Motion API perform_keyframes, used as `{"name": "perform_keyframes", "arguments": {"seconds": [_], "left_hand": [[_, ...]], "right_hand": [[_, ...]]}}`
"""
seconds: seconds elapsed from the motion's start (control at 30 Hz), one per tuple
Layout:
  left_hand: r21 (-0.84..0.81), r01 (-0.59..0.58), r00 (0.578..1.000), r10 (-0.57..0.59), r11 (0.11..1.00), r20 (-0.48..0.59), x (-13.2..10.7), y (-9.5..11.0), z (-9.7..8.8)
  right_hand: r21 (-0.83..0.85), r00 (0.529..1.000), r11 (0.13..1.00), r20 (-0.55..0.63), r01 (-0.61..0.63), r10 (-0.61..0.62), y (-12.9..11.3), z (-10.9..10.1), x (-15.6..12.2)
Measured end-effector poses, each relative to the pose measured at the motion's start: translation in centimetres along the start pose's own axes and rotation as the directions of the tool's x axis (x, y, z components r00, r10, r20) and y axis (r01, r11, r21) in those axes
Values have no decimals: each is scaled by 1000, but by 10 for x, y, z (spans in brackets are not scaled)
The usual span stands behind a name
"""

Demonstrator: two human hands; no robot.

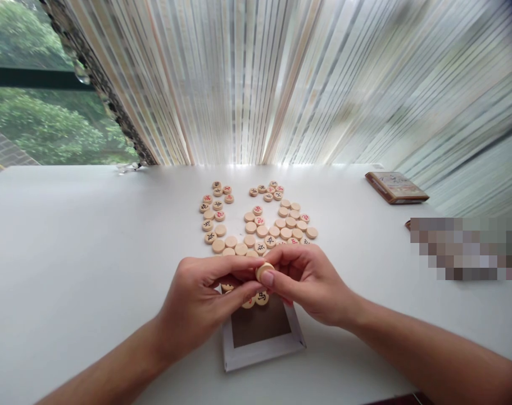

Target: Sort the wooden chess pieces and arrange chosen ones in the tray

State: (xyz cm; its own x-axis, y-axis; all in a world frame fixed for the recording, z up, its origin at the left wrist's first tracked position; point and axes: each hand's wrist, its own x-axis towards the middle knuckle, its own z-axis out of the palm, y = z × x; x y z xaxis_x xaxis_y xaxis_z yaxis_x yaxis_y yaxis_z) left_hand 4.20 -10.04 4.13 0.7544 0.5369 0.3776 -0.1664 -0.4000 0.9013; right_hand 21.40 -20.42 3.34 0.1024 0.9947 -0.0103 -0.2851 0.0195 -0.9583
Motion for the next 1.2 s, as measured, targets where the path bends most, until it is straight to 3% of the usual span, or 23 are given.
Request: {"name": "perform_keyframes", "arguments": {"seconds": [0.23,0.4,0.57,0.77,0.9,1.07,1.2], "left_hand": [[0,29,1000,-29,1000,1,-1,-2,-1],[26,19,999,-18,999,-31,0,-6,-3],[68,-53,996,58,996,-73,0,-11,-2],[200,-205,975,218,958,-47,3,-13,-9],[282,-313,943,332,907,-24,7,-13,-15],[308,-420,904,425,854,53,5,-16,-18],[338,-488,871,473,805,129,2,-13,-15]], "right_hand": [[-23,999,999,19,43,-42,1,0,1],[-144,986,975,36,167,-163,4,0,0],[-467,927,810,68,355,-368,4,-3,-2],[-586,871,669,139,457,-472,-2,-7,0],[-615,875,642,181,457,-450,-5,-10,2],[-622,931,694,227,363,-284,-18,-14,-2],[-687,943,647,263,331,-203,-29,-14,-6]]}}
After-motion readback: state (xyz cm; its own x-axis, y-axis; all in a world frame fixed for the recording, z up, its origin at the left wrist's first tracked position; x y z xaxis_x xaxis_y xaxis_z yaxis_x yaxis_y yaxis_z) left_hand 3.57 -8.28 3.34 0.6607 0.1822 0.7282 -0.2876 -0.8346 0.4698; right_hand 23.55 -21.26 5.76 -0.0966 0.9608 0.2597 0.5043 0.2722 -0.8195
